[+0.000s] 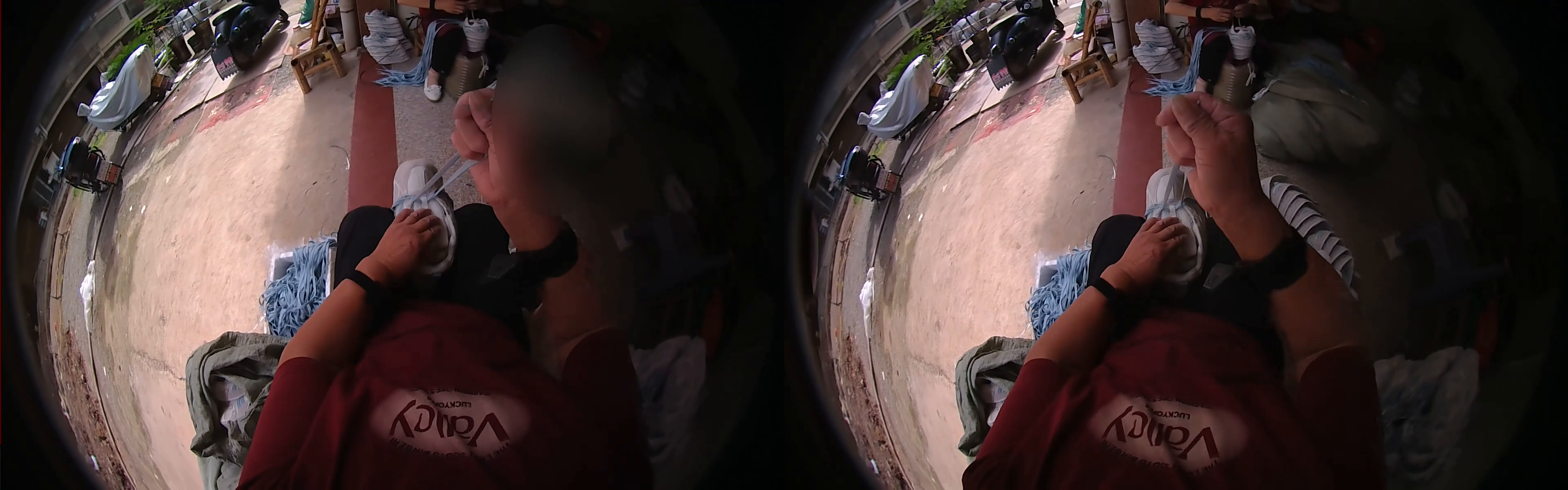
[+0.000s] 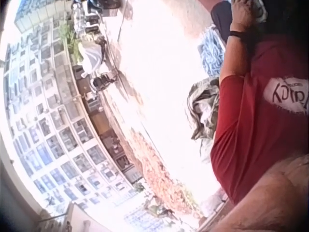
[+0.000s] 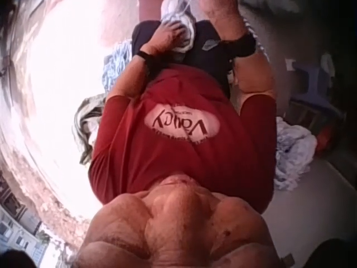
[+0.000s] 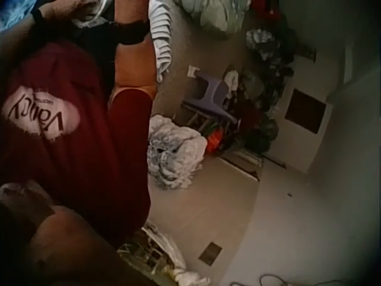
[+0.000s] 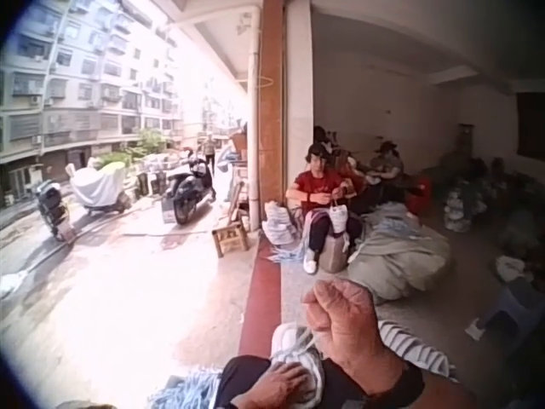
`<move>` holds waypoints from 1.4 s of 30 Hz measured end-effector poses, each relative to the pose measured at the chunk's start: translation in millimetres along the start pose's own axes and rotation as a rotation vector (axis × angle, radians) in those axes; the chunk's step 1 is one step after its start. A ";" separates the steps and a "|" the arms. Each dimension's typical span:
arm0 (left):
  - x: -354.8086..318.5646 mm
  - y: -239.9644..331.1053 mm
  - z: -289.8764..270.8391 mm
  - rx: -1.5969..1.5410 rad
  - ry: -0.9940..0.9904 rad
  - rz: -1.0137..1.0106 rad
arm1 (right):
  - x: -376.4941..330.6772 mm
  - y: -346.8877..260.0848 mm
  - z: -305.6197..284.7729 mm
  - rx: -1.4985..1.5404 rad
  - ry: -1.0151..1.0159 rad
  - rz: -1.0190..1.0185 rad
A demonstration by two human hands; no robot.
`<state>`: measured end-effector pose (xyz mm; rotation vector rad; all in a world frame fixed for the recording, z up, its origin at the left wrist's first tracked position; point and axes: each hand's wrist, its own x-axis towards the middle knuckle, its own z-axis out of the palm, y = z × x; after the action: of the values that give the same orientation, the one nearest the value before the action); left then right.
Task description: Insert and tie laces on newly manufactured shoes.
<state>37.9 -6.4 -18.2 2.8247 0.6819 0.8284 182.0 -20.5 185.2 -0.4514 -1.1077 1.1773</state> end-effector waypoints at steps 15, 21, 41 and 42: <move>-4.6 -34.6 29.2 -0.751 0.397 -0.510 | -36.5 -154.9 -29.6 -0.260 -0.296 -0.190; 18.5 -17.0 -9.4 -0.704 0.546 -0.443 | -35.4 -134.8 27.5 -0.355 -0.431 -0.188; 14.9 15.6 7.0 -0.523 -0.079 -0.085 | -20.4 88.3 -144.3 -0.751 -0.153 0.422; 16.0 14.3 5.0 -0.513 -0.117 -0.081 | -32.4 107.6 -152.7 -0.748 -0.156 0.433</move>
<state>58.2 -11.8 -11.3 2.3461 0.4777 0.6969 261.0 28.3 19.9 -1.2391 -1.6346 1.1454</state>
